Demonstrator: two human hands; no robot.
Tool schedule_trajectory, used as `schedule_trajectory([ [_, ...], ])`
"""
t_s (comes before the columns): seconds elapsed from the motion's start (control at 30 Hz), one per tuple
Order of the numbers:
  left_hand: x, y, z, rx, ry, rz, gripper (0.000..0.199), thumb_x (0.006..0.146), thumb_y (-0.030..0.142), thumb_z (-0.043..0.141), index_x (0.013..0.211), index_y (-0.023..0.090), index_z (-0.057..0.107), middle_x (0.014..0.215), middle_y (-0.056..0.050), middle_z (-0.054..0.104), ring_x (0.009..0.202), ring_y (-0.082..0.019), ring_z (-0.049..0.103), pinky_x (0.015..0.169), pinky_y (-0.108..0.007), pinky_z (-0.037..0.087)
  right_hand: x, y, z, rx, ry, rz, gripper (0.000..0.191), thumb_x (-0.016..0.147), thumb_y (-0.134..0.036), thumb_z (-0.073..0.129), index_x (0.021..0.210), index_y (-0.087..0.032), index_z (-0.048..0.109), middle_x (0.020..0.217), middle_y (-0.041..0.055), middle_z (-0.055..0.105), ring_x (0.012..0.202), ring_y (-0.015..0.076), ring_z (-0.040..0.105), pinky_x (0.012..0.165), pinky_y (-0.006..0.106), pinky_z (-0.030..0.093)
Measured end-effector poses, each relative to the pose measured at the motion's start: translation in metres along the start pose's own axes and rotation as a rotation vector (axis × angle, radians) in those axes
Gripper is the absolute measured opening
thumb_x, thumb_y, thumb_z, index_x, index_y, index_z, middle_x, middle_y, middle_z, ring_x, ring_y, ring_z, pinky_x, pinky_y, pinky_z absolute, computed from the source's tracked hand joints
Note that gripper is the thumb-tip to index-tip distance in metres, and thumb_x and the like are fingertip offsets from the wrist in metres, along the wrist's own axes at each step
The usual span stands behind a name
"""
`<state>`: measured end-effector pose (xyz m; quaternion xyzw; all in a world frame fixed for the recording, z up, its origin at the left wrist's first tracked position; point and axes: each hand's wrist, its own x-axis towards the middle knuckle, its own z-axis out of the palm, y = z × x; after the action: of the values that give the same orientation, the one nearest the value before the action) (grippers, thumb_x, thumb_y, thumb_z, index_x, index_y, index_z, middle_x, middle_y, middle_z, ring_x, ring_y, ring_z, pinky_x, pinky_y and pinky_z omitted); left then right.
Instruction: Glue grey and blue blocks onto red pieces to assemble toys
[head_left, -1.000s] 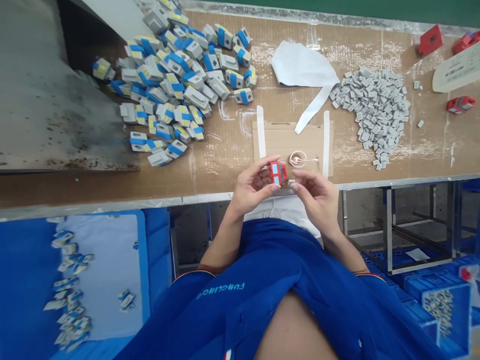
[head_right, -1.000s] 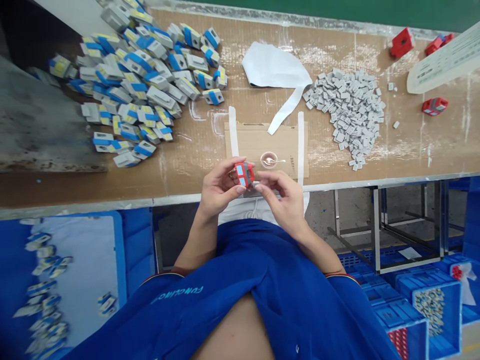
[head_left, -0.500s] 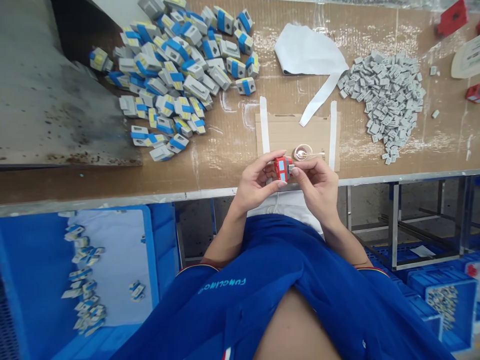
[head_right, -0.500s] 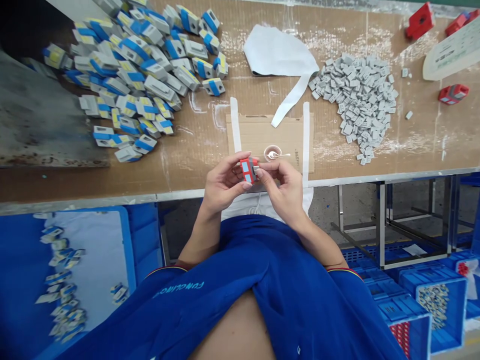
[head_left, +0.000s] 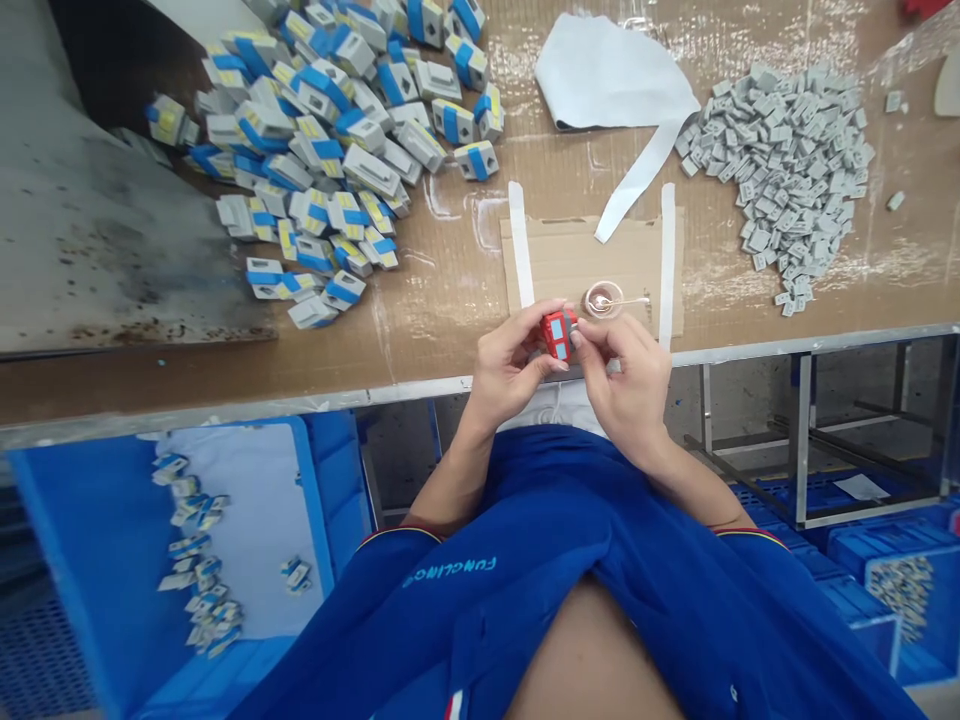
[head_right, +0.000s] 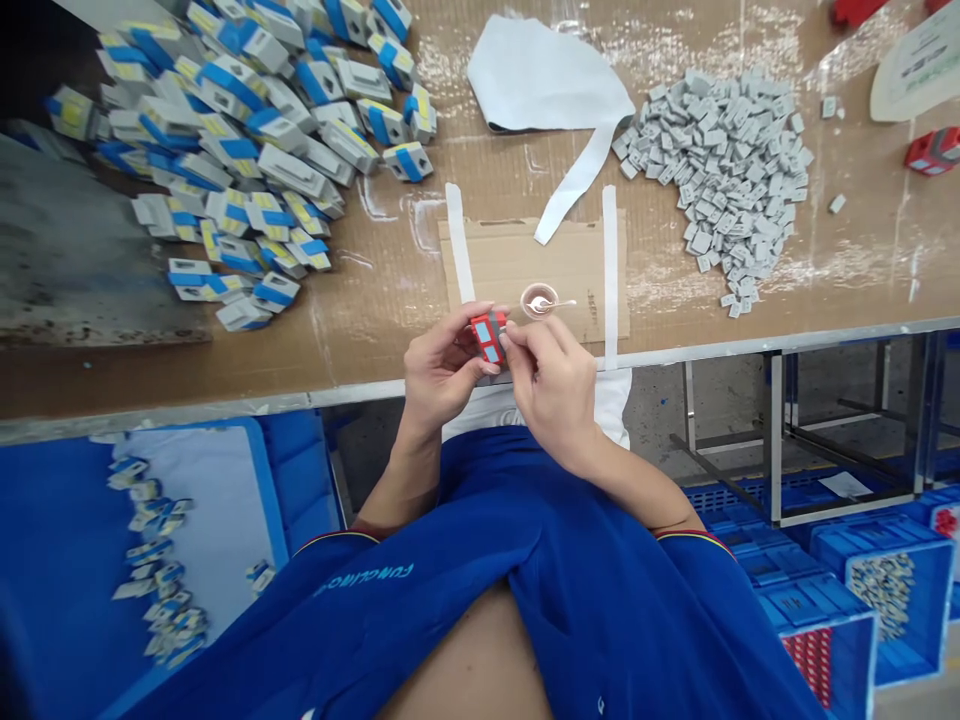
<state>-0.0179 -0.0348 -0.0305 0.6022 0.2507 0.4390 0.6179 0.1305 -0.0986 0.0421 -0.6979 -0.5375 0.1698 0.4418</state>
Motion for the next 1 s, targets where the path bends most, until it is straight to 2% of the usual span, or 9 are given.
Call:
schedule_trajectory([
  [0.2, 0.001, 0.005, -0.001, 0.015, -0.001, 0.002, 0.06, 0.091, 0.029, 0.09, 0.148, 0.028, 0.071, 0.144, -0.011, 0.079, 0.124, -0.024, 0.081, 0.106, -0.032, 0.068, -0.007, -0.002, -0.002, -0.053, -0.016, -0.01, 0.017, 0.108, -0.023, 0.062, 0.097, -0.022, 0.076, 0.081, 0.0016, 0.069, 0.068, 0.0143, 0.059, 0.063, 0.03, 0.048],
  [0.3, 0.003, 0.01, -0.003, -0.036, -0.082, -0.021, 0.061, 0.092, 0.031, 0.089, 0.15, 0.031, 0.07, 0.147, -0.012, 0.077, 0.128, -0.026, 0.08, 0.106, -0.034, 0.069, -0.005, 0.003, -0.012, 0.14, -0.086, 0.112, 0.013, 0.105, -0.025, 0.069, 0.095, -0.023, 0.077, 0.081, 0.0012, 0.074, 0.071, 0.0149, 0.065, 0.066, 0.03, 0.053],
  [0.4, 0.005, 0.012, -0.005, -0.077, -0.168, -0.03, 0.063, 0.094, 0.029, 0.088, 0.153, 0.035, 0.068, 0.153, -0.011, 0.074, 0.141, -0.03, 0.074, 0.112, -0.04, 0.067, -0.001, 0.009, -0.024, 0.326, -0.205, 0.284, 0.009, 0.1, -0.029, 0.076, 0.094, -0.023, 0.079, 0.088, 0.002, 0.08, 0.078, 0.0165, 0.072, 0.07, 0.03, 0.058],
  [0.47, 0.005, 0.011, -0.006, -0.071, -0.18, -0.015, 0.064, 0.093, 0.028, 0.088, 0.153, 0.037, 0.069, 0.157, -0.011, 0.071, 0.148, -0.031, 0.068, 0.114, -0.043, 0.066, 0.001, 0.01, -0.029, 0.37, -0.244, 0.31, 0.007, 0.099, -0.028, 0.078, 0.094, -0.023, 0.079, 0.092, 0.0026, 0.081, 0.082, 0.017, 0.074, 0.07, 0.03, 0.058],
  [0.53, 0.005, 0.008, -0.008, -0.049, -0.159, 0.021, 0.065, 0.09, 0.03, 0.092, 0.15, 0.038, 0.071, 0.154, -0.01, 0.072, 0.143, -0.029, 0.071, 0.108, -0.039, 0.068, 0.001, 0.01, -0.032, 0.358, -0.253, 0.272, 0.006, 0.099, -0.026, 0.078, 0.094, -0.023, 0.078, 0.092, 0.0022, 0.08, 0.083, 0.0167, 0.073, 0.069, 0.029, 0.057],
  [0.63, 0.002, 0.008, -0.009, -0.035, -0.154, 0.066, 0.06, 0.091, 0.036, 0.09, 0.148, 0.036, 0.074, 0.138, -0.008, 0.08, 0.124, -0.023, 0.079, 0.1, -0.032, 0.068, 0.0, 0.008, -0.032, 0.32, -0.284, 0.212, 0.007, 0.1, -0.024, 0.075, 0.093, -0.024, 0.076, 0.088, 0.0013, 0.076, 0.081, 0.0161, 0.07, 0.068, 0.029, 0.056],
  [0.8, 0.0, 0.018, -0.006, -0.077, -0.164, -0.071, 0.061, 0.1, 0.033, 0.081, 0.158, 0.032, 0.065, 0.141, -0.011, 0.081, 0.125, -0.024, 0.082, 0.1, -0.03, 0.068, -0.003, 0.007, -0.031, 0.275, -0.315, 0.122, 0.012, 0.102, -0.022, 0.073, 0.09, -0.024, 0.07, 0.084, -0.0001, 0.069, 0.074, 0.0145, 0.064, 0.064, 0.028, 0.051],
  [0.9, 0.001, 0.022, -0.006, -0.052, -0.189, -0.08, 0.053, 0.099, 0.037, 0.081, 0.15, 0.026, 0.072, 0.139, -0.013, 0.082, 0.119, -0.024, 0.084, 0.097, -0.028, 0.069, -0.003, 0.008, -0.033, 0.213, -0.317, 0.021, 0.017, 0.101, -0.017, 0.072, 0.087, -0.023, 0.066, 0.08, -0.0019, 0.063, 0.068, 0.0127, 0.057, 0.062, 0.028, 0.045],
  [1.0, 0.002, 0.021, -0.008, 0.012, -0.197, -0.066, 0.046, 0.098, 0.039, 0.082, 0.141, 0.023, 0.078, 0.133, -0.013, 0.084, 0.11, -0.022, 0.085, 0.094, -0.027, 0.068, -0.003, 0.009, -0.033, 0.202, -0.343, -0.006, 0.02, 0.1, -0.014, 0.071, 0.085, -0.023, 0.062, 0.076, -0.0031, 0.059, 0.065, 0.012, 0.054, 0.061, 0.028, 0.042],
])
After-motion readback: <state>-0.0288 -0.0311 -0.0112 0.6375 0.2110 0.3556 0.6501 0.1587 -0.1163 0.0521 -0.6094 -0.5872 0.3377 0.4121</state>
